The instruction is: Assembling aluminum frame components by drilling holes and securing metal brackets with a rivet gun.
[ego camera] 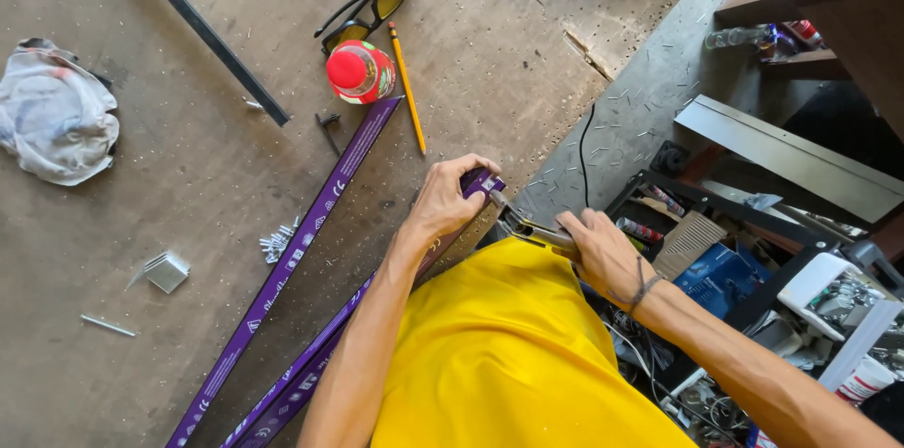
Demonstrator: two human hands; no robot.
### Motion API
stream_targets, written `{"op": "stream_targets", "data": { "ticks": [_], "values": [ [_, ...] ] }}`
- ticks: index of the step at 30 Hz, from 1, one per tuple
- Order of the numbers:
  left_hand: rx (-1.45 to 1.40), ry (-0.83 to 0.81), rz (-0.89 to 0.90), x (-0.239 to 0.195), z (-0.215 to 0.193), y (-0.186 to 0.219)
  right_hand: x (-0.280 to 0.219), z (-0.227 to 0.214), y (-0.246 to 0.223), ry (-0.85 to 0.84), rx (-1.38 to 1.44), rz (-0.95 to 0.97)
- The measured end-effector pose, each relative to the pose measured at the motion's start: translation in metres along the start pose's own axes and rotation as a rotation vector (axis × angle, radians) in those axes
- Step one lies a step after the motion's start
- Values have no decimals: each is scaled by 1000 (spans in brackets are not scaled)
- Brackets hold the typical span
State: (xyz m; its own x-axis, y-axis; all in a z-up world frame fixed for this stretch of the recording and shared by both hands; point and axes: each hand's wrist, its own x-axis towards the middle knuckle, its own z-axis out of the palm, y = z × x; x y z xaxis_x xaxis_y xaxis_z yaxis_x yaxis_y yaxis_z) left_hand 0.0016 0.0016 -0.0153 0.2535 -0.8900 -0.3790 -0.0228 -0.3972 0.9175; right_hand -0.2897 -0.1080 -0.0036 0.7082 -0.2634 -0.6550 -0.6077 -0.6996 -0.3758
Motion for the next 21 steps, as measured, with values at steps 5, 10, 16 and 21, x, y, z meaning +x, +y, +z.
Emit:
{"op": "stream_targets", "data": {
  "ticks": [5,10,16,21],
  "values": [
    [-18,-12,-19,-1,-1,8,-18,-55,-35,-318,332,175],
    [-20,-3,-4,0,-1,3,-8,-30,-23,-270,503,150],
    [-62,-9,-7,2,-4,8,5,-32,-32,-48,370,78],
    [-52,1,11,1,-2,3,14,-29,-41,136,294,30]
  ]
}}
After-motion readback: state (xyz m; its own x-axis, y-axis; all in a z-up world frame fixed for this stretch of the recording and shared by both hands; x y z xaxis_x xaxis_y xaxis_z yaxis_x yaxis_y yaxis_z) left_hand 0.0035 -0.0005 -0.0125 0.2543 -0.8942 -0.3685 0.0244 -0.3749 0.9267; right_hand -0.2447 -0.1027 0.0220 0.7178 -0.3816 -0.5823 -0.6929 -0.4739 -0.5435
